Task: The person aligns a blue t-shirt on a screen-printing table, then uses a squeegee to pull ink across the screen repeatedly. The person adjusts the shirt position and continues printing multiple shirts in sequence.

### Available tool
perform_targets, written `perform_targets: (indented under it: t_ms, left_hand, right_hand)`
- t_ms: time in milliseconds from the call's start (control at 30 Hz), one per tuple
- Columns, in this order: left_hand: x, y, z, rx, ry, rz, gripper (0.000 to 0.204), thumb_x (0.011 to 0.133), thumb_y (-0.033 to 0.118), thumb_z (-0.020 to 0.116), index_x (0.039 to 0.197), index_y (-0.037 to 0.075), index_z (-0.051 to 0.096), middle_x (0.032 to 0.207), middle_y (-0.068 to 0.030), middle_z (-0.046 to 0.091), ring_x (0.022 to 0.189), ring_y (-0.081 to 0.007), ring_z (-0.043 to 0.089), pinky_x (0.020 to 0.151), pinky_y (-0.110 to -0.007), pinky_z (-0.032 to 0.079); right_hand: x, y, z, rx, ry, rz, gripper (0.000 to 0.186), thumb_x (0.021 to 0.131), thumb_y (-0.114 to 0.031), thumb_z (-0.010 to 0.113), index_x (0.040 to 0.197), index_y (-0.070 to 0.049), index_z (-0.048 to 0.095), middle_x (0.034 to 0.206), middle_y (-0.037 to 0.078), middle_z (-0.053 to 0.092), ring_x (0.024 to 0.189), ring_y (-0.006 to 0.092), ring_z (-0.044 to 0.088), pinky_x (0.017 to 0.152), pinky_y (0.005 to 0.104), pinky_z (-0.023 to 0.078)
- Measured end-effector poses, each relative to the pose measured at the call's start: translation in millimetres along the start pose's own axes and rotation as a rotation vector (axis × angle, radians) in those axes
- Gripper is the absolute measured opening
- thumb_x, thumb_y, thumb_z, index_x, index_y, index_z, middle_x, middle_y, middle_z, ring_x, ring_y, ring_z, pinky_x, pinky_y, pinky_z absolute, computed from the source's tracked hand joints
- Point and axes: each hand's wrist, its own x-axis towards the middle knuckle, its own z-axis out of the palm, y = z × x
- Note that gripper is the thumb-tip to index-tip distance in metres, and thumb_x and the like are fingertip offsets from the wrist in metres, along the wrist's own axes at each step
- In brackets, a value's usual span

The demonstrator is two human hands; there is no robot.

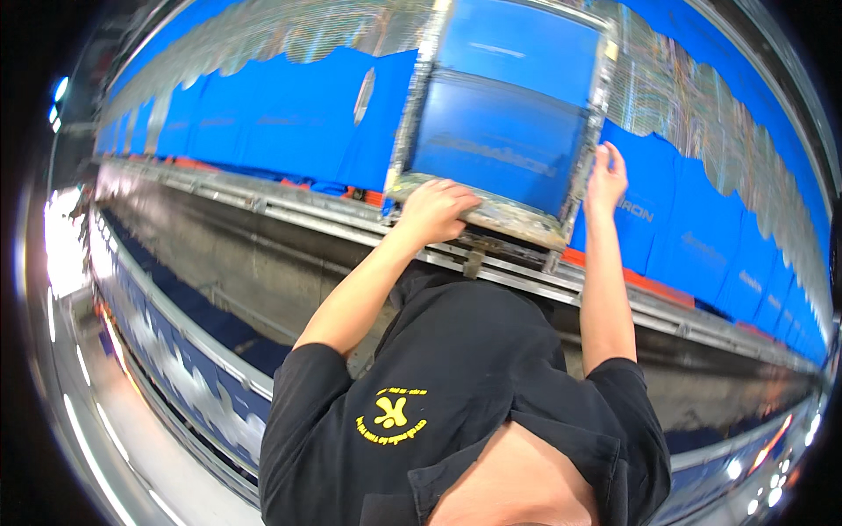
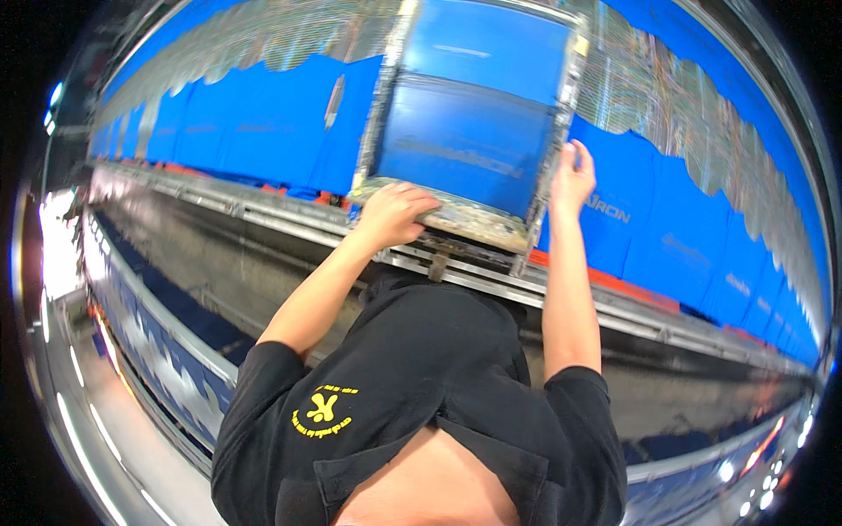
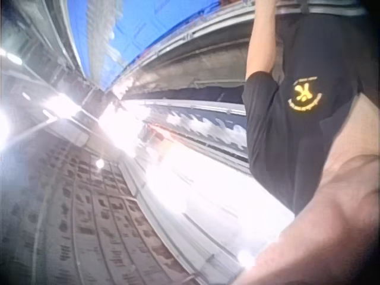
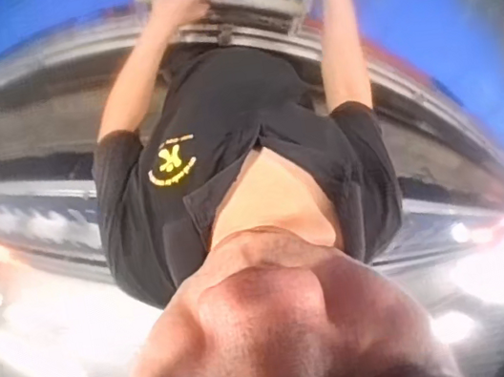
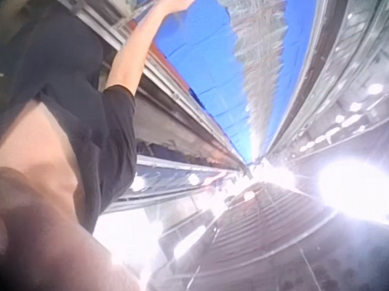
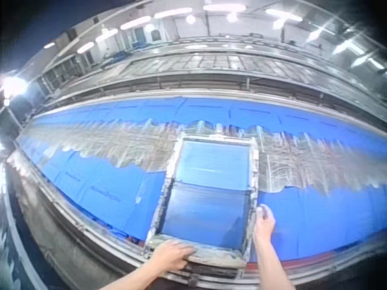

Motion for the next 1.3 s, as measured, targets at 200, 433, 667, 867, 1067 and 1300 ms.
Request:
perform_targets:
  t_ms: [200, 433, 667, 867, 1067, 1300]
  left_hand:
    - [-32.8, -80.7, -39.9, 0.03, -0.009, 0.062, 0.049, 0.072, 0.008, 0.076, 0.121, 0.011, 0.077, 0.12, -0.0057, 0.078, 0.109, -0.0265, 0.072, 0.095, -0.042, 0.058]
    - [47.4, -124.1, -81.9, -0.038, 0.065, 0.111, 0.039, 0.075, 0.007, 0.076, 0.114, 0.009, 0.077, 0.108, -0.0113, 0.079, 0.098, -0.0334, 0.075, 0.087, -0.045, 0.06]
    - [107.5, -148.8, -53.9, 0.058, 0.069, 0.067, 0.042, 0.076, 0.009, 0.075, 0.117, 0.011, 0.078, 0.113, -0.0082, 0.078, 0.105, -0.0328, 0.072, 0.09, -0.047, 0.059]
    - [15.9, -119.0, -2.9, 0.009, 0.121, 0.016, 0.055, 0.07, 0.003, 0.078, 0.123, 0.016, 0.077, 0.127, -0.0035, 0.076, 0.113, -0.0298, 0.07, 0.094, -0.044, 0.058]
    - [-59.3, -97.1, 2.2, 0.048, 0.049, 0.066, 0.06, 0.072, 0.007, 0.078, 0.131, 0.015, 0.075, 0.127, -0.0041, 0.077, 0.106, -0.0302, 0.073, 0.092, -0.044, 0.059]
    - [43.4, -113.9, -76.1, 0.046, 0.092, 0.138, 0.039, 0.08, 0.01, 0.075, 0.118, 0.014, 0.079, 0.109, -0.0102, 0.08, 0.099, -0.0326, 0.075, 0.085, -0.045, 0.062]
  right_hand:
    - [-43.3, -12.5, 82.5, 0.043, 0.026, 0.157, 0.033, 0.108, -0.031, 0.069, 0.131, -0.007, 0.073, 0.078, -0.007, 0.058, 0.063, 0.0023, 0.043, 0.054, 0.0237, 0.034]
    - [-45.8, -29.1, 90.1, 0.101, -0.01, 0.345, 0.042, 0.112, -0.049, 0.058, 0.131, -0.014, 0.072, 0.071, -0.008, 0.048, 0.055, 0.0018, 0.037, 0.047, 0.023, 0.027]
    - [-55.0, -30.3, 94.5, 0.093, -0.032, 0.334, 0.039, 0.112, -0.045, 0.061, 0.131, -0.014, 0.073, 0.076, -0.008, 0.052, 0.062, 0.002, 0.041, 0.051, 0.0222, 0.031]
    - [-48.4, -15.7, 87.4, 0.099, -0.043, 0.281, 0.043, 0.111, -0.044, 0.062, 0.133, -0.009, 0.072, 0.076, -0.006, 0.052, 0.062, 0.0034, 0.042, 0.053, 0.0236, 0.033]
    - [-48.9, -22.1, 90.8, 0.119, -0.067, 0.308, 0.047, 0.111, -0.048, 0.06, 0.133, -0.008, 0.072, 0.077, -0.005, 0.053, 0.064, 0.0041, 0.043, 0.055, 0.0248, 0.034]
    - [-46.7, -23.3, 85.7, 0.165, -0.086, 0.344, 0.05, 0.112, -0.054, 0.054, 0.135, -0.013, 0.07, 0.079, -0.005, 0.052, 0.066, 0.0043, 0.044, 0.056, 0.0237, 0.033]
